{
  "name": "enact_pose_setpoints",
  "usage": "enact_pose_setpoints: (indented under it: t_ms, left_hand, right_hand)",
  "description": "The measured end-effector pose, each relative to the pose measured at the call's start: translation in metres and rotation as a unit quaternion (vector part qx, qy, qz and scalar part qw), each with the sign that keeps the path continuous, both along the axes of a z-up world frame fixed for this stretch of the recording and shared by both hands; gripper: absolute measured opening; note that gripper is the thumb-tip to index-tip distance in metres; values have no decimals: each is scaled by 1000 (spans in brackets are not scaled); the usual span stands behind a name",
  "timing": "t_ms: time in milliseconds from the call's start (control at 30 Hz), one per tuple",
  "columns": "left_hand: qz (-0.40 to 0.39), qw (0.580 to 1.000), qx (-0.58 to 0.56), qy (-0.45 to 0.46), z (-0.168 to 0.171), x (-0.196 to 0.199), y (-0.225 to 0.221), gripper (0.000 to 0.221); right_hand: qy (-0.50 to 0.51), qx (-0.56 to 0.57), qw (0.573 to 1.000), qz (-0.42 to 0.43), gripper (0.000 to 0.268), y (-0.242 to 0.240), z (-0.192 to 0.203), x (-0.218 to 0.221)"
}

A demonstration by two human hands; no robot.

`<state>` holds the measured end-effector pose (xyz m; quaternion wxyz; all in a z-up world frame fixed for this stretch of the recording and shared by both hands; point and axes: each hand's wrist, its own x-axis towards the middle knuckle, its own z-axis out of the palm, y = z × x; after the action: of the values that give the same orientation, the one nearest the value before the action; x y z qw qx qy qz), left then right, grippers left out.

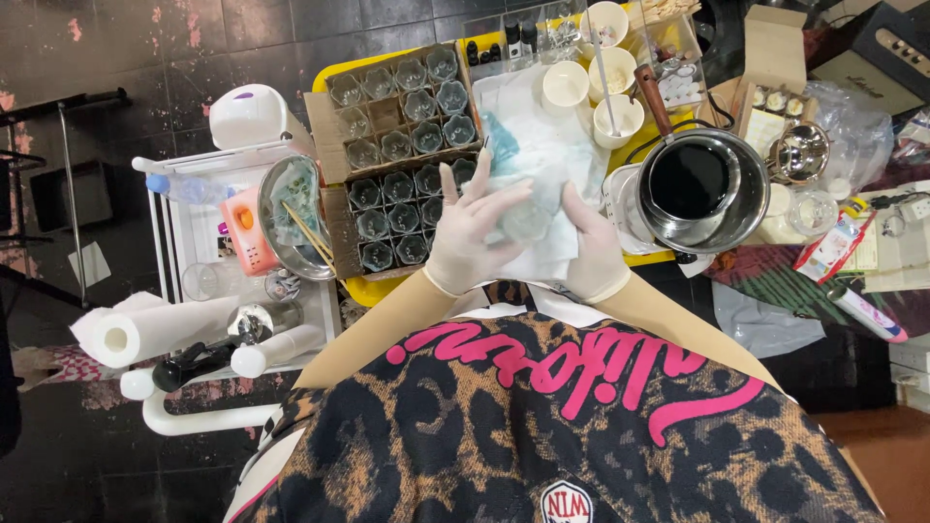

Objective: Cleaning glass jars using a spray cleaner and a cloth in preparation for candle making.

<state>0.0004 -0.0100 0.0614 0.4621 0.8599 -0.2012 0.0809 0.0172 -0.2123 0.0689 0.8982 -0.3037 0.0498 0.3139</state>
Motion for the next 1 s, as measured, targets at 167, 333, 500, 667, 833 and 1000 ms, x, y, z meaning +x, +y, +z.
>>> enact_pose_setpoints:
  t_ms: [167,333,500,667,833,1000]
  left_hand:
    - [43,981,114,-152,-6,0,2,56]
    - [93,990,38,-103,8,1,7,57]
    - [119,975,-161,-101,-6,34,38,54]
    - [337,939,30,-58,-75,88,105,42]
    - [402,908,97,60,-110,122,129,48]
    - [440,856,224,150,-116,132,130,53]
  right_hand:
    - [120,155,977,87,54,2,-14,4]
    - [106,17,992,74,50,-1,-11,9]
    - [171,107,974,106,52,-3,1,10]
    - [189,214,955,75,54,-23,-26,1]
    - [166,133,976,46,55,-21,-11,-3]
    - [175,173,968,43,53,-29,-18,-7]
